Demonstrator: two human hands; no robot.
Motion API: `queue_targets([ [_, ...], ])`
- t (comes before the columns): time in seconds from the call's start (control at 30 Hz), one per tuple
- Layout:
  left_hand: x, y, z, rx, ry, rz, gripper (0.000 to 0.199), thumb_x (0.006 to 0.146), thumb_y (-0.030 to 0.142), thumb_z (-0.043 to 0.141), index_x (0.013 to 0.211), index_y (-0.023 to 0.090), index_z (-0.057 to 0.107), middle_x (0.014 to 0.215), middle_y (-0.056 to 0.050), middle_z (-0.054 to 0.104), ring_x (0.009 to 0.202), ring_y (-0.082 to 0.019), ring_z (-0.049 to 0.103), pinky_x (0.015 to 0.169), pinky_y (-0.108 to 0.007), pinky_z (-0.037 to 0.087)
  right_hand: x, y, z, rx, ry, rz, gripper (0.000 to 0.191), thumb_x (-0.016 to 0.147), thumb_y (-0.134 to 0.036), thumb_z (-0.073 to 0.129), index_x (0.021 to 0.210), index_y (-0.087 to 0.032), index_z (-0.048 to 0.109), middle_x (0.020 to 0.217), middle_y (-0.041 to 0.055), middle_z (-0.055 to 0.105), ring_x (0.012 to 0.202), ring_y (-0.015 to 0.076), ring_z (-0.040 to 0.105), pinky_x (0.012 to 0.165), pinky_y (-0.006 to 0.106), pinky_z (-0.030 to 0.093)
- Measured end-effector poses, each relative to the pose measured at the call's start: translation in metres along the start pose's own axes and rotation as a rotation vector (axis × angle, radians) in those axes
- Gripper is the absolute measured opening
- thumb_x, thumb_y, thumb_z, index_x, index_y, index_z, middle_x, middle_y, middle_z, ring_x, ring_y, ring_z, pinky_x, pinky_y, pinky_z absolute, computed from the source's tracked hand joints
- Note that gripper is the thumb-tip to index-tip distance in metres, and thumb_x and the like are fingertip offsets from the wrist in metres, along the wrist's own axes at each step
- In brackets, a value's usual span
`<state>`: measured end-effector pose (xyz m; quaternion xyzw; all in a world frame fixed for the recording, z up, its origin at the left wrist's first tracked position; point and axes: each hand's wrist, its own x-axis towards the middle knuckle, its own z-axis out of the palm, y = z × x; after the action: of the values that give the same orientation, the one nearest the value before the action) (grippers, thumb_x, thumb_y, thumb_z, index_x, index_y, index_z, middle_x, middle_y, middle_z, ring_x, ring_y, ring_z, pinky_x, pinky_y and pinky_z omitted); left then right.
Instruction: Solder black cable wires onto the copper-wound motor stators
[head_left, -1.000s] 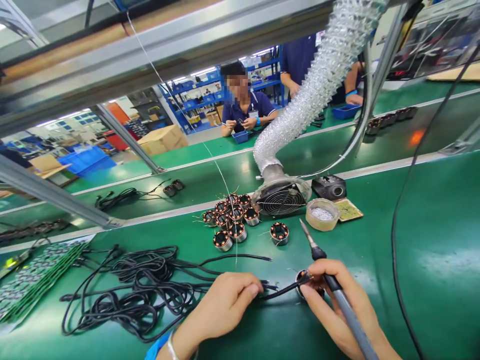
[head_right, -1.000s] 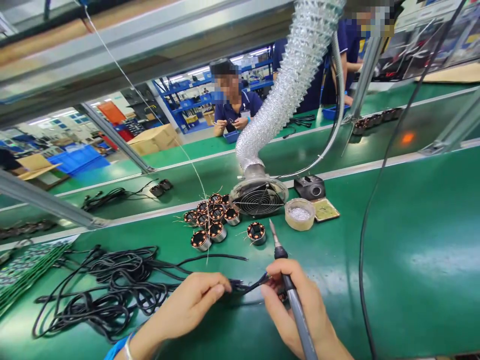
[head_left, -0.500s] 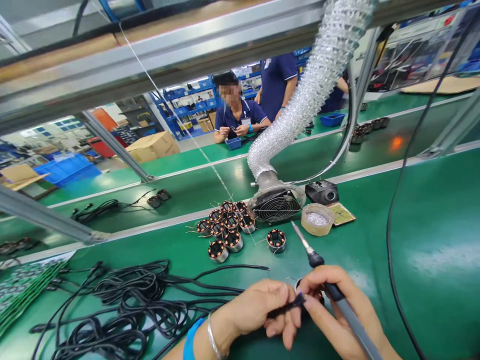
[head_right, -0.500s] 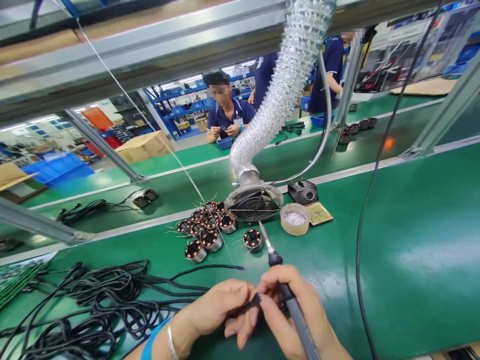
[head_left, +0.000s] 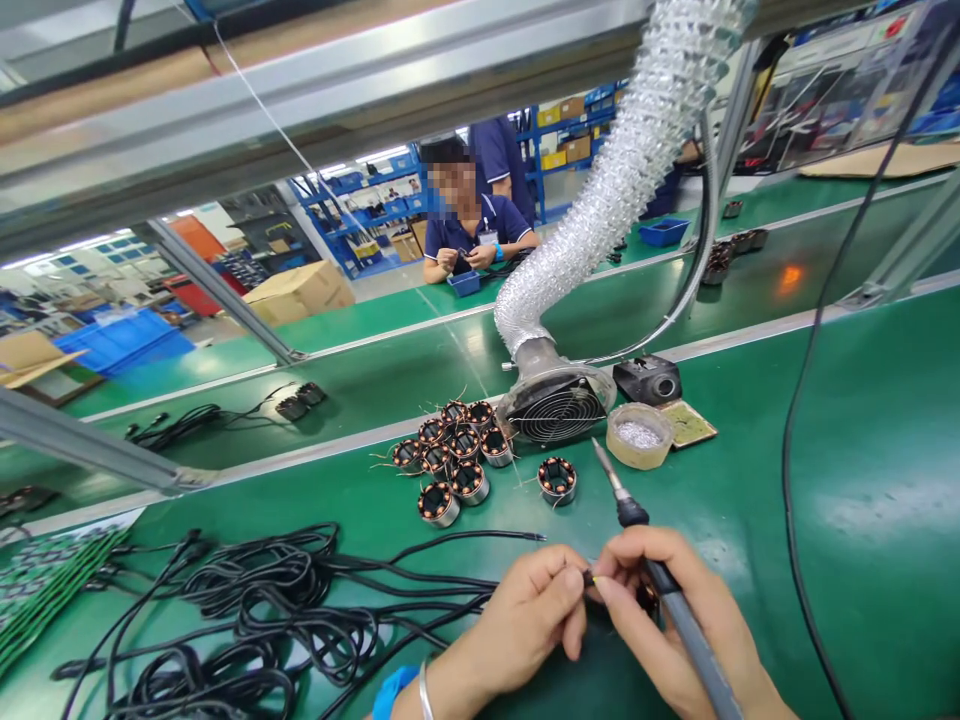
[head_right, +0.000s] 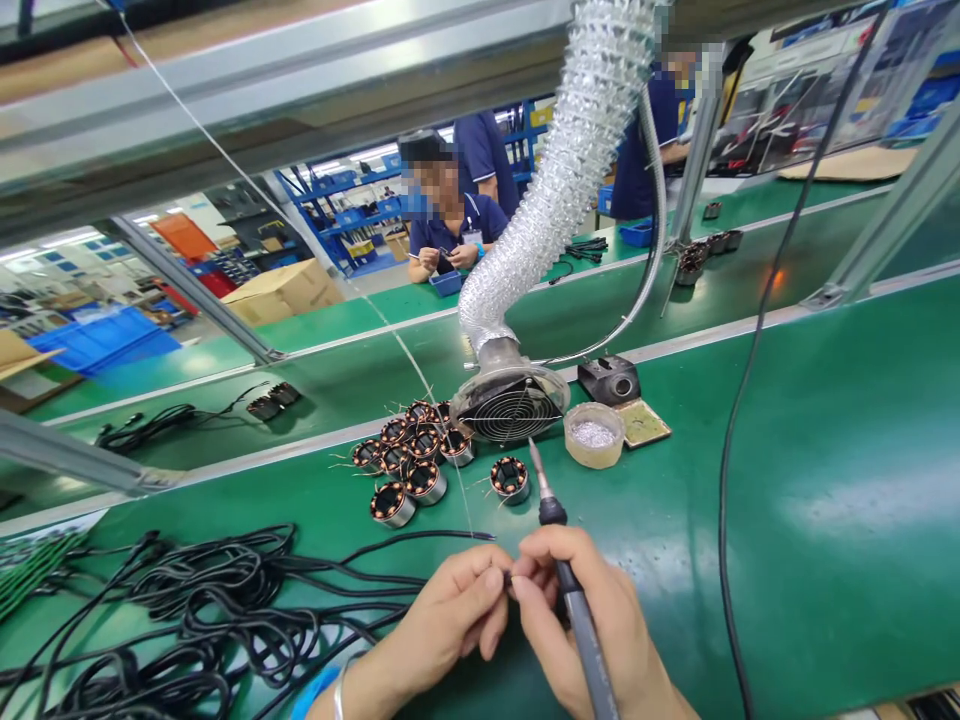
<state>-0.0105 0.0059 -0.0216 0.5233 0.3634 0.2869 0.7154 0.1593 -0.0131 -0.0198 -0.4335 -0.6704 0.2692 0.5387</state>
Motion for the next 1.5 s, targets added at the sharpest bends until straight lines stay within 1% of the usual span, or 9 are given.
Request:
queue_targets([
  [0.1, -0.001, -0.001, 0.005, 0.022, 0.121, 0.096, 0.044, 0.093, 0.059, 0.05, 0.094, 0.016, 0.051, 0.049, 0.01, 0.04, 0.045, -0.007, 0.03, 0.047, -0.02, 0.024, -0.003, 0.002, 0.002, -0.083, 0.057, 0.003, 0.02, 0.093, -0.024, 0.059, 0.111, -0.025, 0.052, 0.082, -0.0019, 0.068, 0.063, 0.009, 0.066, 0.063, 0.015, 0.056],
  [0.23, -0.002, -0.001, 0.008, -0.025, 0.237, 0.12, 0.041, 0.093, 0.059, 0.051, 0.094, 0.018, 0.048, 0.053, 0.011, 0.032, 0.047, -0.008, 0.027, 0.046, -0.021, 0.021, -0.012, 0.005, 0.008, -0.149, 0.101, 0.016, 0.024, 0.094, -0.025, 0.057, 0.117, -0.024, 0.05, 0.083, 0.0, 0.07, 0.064, 0.0117, 0.068, 0.062, 0.018, 0.058],
  [0.47, 0.004, -0.001, 0.006, -0.088, 0.283, 0.096, 0.048, 0.09, 0.067, 0.048, 0.08, 0.021, 0.041, 0.054, 0.011, 0.026, 0.048, -0.008, 0.02, 0.047, -0.022, 0.021, -0.016, 0.001, 0.028, -0.256, 0.157, -0.143, 0.019, 0.093, -0.018, 0.055, 0.111, -0.023, 0.054, 0.082, 0.0016, 0.069, 0.066, 0.0156, 0.069, 0.067, 0.026, 0.059],
  [0.53, 0.003, -0.001, 0.003, -0.052, 0.277, 0.079, 0.047, 0.091, 0.067, 0.045, 0.079, 0.021, 0.039, 0.056, 0.01, 0.027, 0.05, -0.009, 0.022, 0.049, -0.023, 0.024, -0.013, -0.001, 0.027, -0.259, 0.13, -0.214, 0.019, 0.091, -0.013, 0.056, 0.108, -0.022, 0.055, 0.08, 0.0017, 0.068, 0.065, 0.0154, 0.067, 0.065, 0.026, 0.057],
  [0.63, -0.001, 0.005, -0.003, 0.226, 0.234, 0.042, 0.042, 0.097, 0.059, 0.038, 0.08, 0.021, 0.04, 0.064, 0.007, 0.034, 0.058, -0.011, 0.03, 0.055, -0.024, 0.029, -0.005, -0.004, 0.016, -0.27, 0.06, -0.267, 0.021, 0.088, -0.01, 0.058, 0.106, -0.02, 0.056, 0.081, 0.0032, 0.066, 0.062, 0.0152, 0.062, 0.06, 0.027, 0.054],
  [0.8, -0.008, 0.024, -0.007, 0.661, 0.135, 0.013, 0.029, 0.102, 0.04, 0.034, 0.087, 0.019, 0.048, 0.082, 0.0, 0.052, 0.075, -0.015, 0.045, 0.072, -0.028, 0.038, 0.018, -0.004, -0.006, -0.192, -0.155, -0.271, 0.033, 0.088, -0.007, 0.052, 0.118, -0.022, 0.054, 0.103, 0.0063, 0.068, 0.087, 0.0181, 0.064, 0.076, 0.031, 0.056],
  [0.93, -0.008, 0.032, -0.004, 0.735, 0.1, 0.001, 0.026, 0.102, 0.036, 0.035, 0.1, 0.02, 0.055, 0.093, -0.004, 0.061, 0.082, -0.018, 0.053, 0.079, -0.03, 0.042, 0.03, 0.001, -0.009, -0.086, -0.304, -0.188, 0.026, 0.09, -0.009, 0.052, 0.11, -0.025, 0.057, 0.091, 0.0015, 0.067, 0.08, 0.0147, 0.064, 0.071, 0.025, 0.055],
  [1.33, -0.004, 0.043, -0.003, 0.822, 0.006, -0.089, 0.025, 0.101, 0.034, 0.035, 0.107, 0.018, 0.052, 0.099, -0.009, 0.064, 0.086, -0.022, 0.057, 0.078, -0.033, 0.042, 0.036, 0.002, -0.01, -0.016, -0.341, -0.079, 0.027, 0.09, -0.009, 0.051, 0.111, -0.025, 0.053, 0.088, -0.0013, 0.063, 0.079, 0.0122, 0.063, 0.073, 0.023, 0.052],
  [1.5, -0.006, 0.048, -0.004, 0.898, 0.056, -0.082, 0.019, 0.099, 0.032, 0.038, 0.089, 0.021, 0.049, 0.086, -0.002, 0.059, 0.078, -0.018, 0.052, 0.071, -0.03, 0.038, 0.034, 0.008, -0.016, -0.169, -0.347, -0.218, 0.024, 0.094, -0.01, 0.045, 0.112, -0.023, 0.053, 0.084, 0.0009, 0.062, 0.07, 0.0147, 0.057, 0.065, 0.027, 0.048],
])
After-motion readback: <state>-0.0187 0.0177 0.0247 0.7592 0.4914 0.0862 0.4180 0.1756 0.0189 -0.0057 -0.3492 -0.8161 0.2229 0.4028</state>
